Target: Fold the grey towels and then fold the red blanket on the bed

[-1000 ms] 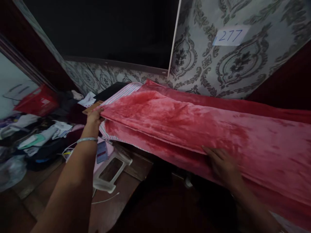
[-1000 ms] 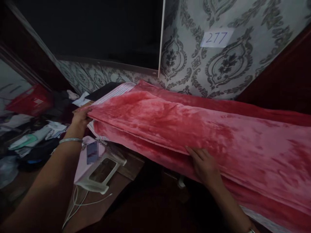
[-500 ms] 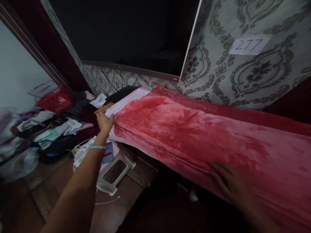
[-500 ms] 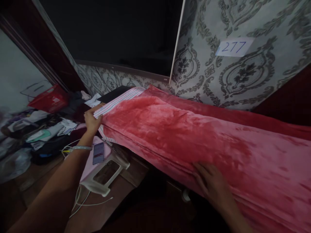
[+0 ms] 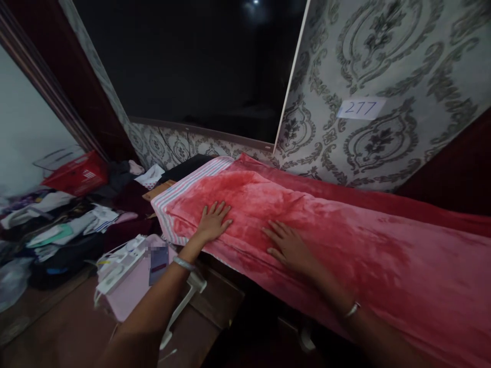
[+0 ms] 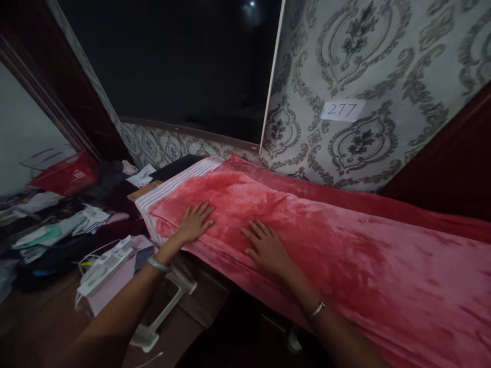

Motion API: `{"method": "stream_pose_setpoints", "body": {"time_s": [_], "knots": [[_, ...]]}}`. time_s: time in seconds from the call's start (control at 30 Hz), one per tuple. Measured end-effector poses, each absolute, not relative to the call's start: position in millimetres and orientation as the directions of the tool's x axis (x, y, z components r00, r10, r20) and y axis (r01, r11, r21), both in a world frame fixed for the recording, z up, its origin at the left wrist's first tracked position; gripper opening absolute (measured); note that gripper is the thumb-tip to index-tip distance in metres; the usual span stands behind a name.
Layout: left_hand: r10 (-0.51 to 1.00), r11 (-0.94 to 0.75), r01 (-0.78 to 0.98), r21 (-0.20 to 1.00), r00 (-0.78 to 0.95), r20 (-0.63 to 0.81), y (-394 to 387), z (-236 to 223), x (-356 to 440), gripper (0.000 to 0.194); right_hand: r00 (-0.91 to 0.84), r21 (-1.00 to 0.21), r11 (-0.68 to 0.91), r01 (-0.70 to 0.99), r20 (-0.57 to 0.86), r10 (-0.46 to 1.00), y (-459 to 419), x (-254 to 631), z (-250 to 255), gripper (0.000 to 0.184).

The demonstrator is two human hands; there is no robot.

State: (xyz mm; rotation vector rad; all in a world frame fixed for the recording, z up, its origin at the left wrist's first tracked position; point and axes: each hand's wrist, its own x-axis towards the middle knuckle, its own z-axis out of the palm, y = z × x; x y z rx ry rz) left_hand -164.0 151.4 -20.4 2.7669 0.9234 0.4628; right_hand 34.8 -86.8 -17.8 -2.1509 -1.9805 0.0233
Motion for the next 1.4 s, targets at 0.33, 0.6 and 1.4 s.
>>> {"method": "stream_pose_setpoints", "body": {"time_s": [0.33, 0.6, 1.4], "knots": [[0.629, -0.777, 0.623, 0.095, 0.76, 0.164, 155, -33, -165, 0.062, 0.077, -0.251, -0.058, 0.966, 0.068, 0.995, -55, 27, 1, 0.049], [0.64, -0.767, 0.563, 0.308, 0.704, 0.309, 159, -45, -178, 0.053, -0.107, -0.347, 0.145, 0.927, 0.125, 0.986, 23, -5, 2, 0.066], [0.704, -0.629, 0.63, 0.456, 0.71, -0.009, 370, 20, 4, 0.026, -0.129, -0.561, 0.114, 0.82, 0.013, 0.992, 32, 3, -22, 0.064]]}}
